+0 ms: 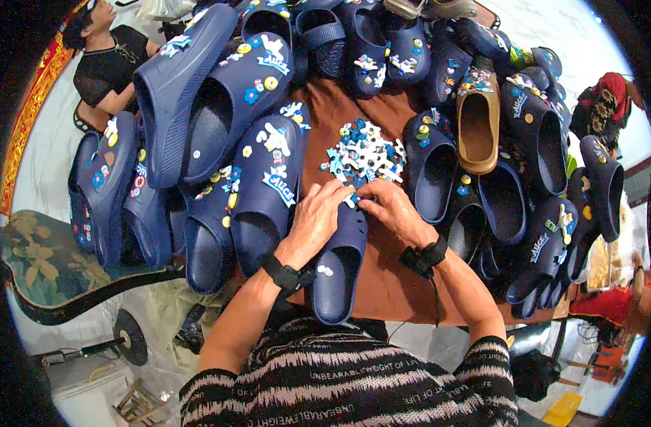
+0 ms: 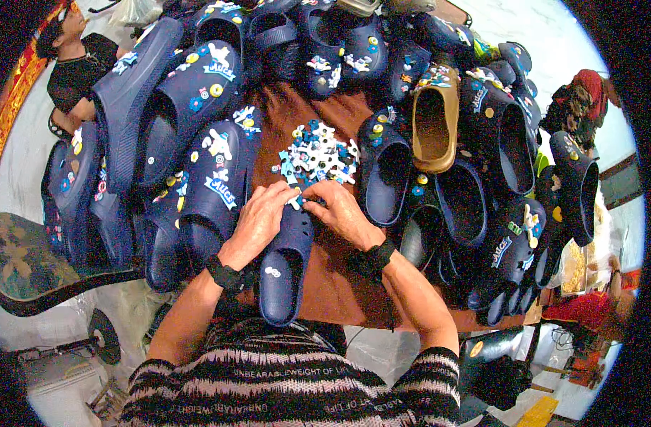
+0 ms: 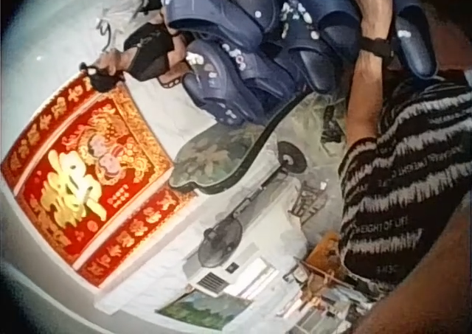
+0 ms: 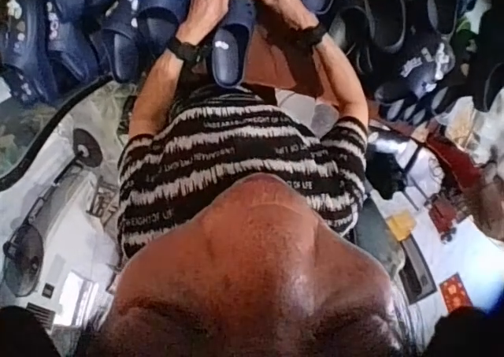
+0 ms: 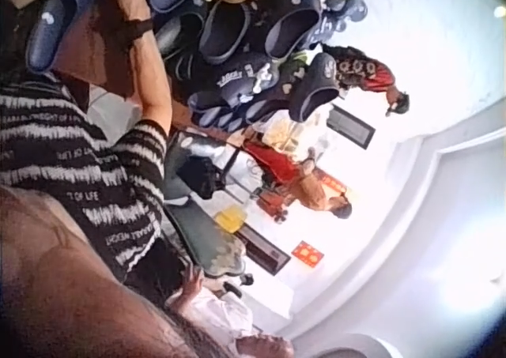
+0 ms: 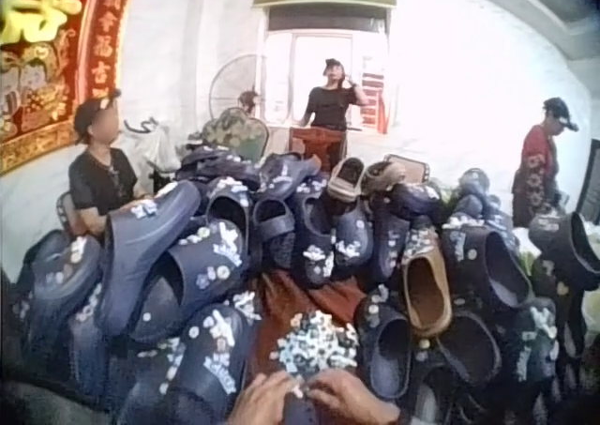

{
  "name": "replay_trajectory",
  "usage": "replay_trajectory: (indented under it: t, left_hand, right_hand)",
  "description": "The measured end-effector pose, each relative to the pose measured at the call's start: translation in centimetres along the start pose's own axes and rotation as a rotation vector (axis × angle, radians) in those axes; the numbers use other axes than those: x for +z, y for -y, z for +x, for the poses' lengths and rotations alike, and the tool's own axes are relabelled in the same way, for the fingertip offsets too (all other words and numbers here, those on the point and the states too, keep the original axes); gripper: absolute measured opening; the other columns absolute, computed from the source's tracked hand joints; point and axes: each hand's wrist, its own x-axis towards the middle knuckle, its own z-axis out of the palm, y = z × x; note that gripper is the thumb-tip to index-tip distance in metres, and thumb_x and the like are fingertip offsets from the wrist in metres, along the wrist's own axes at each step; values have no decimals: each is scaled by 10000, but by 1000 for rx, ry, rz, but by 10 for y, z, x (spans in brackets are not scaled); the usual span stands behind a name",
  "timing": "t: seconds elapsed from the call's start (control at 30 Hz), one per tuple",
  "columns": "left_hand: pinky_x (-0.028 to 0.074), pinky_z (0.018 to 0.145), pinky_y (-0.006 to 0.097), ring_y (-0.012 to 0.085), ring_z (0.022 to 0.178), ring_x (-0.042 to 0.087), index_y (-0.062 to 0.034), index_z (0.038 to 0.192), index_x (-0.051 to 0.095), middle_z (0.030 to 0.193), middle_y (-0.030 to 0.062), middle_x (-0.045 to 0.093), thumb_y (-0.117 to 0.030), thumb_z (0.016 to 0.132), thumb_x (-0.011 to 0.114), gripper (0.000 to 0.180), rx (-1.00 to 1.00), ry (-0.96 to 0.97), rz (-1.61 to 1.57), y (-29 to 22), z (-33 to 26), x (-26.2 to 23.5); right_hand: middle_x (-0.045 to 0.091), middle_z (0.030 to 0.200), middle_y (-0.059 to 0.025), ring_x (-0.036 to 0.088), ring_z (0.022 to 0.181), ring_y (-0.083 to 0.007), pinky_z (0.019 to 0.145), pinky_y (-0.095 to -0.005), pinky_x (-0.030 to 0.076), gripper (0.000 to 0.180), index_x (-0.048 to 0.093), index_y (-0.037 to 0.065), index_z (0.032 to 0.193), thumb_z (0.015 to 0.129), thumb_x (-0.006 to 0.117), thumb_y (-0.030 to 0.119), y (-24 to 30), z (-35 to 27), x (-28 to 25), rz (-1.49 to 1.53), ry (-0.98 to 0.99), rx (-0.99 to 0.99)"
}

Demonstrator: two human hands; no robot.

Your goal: Attaching decorative charms into the holes of clog-style shoes.

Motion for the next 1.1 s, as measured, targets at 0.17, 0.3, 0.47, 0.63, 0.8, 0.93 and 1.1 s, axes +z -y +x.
replay_trajectory:
  t: [0.17,0.3,0.47,0.63,0.8,0.93,1.1]
  left_hand:
    - [515,867,435,368,967,596,-53,1212,668,1191,151,639,13,892,585,337,-15,3,7,-2,-4,1]
    - [513,878,433,365,970,596,-53,1224,667,1199,145,641,-4,892,596,342,-11,-25,-3,-4,-9,1]
    - [514,888,427,346,998,591,-58,1221,668,1199,118,631,-33,893,611,334,-71,77,55,-12,-5,-1]
    - [507,910,430,331,1040,578,-58,1240,652,1209,116,603,-42,906,592,340,-48,106,141,-14,-5,-4]
    - [477,991,439,360,1147,553,-40,1302,605,1276,143,582,-43,919,567,385,-57,87,37,-17,-11,-12]
    - [401,1103,453,402,1299,476,-27,1368,548,1404,173,528,-107,957,561,418,-145,131,-123,-28,-10,-26]
    - [343,1148,479,408,1381,410,-39,1420,515,1496,167,469,-318,1019,514,488,-67,240,-41,-24,-14,-18]
  right_hand:
    - [679,1016,-163,625,989,-360,891,-420,498,215,679,36,1069,887,694,149,5,-5,2,-22,-2,15]
    - [672,1008,-155,626,981,-338,874,-432,498,196,691,50,1049,884,695,156,11,-7,1,-142,2,-19]
    - [634,977,-115,596,1007,-308,894,-443,468,175,704,71,966,859,723,208,22,-6,8,-462,30,-193]
    - [615,1036,-119,556,1088,-313,950,-456,434,331,681,54,1076,867,717,307,28,-11,19,-569,-13,-161]
    - [634,1069,-173,592,1025,-373,900,-447,483,316,651,26,1194,925,672,190,17,-27,4,-108,-50,29]
    - [658,964,-248,637,953,-439,828,-485,512,186,663,8,1092,950,586,100,-5,-17,-12,-206,-218,187]
    - [676,995,-288,655,988,-442,841,-475,514,190,672,-43,1043,954,567,89,-28,4,-22,-373,-165,403]
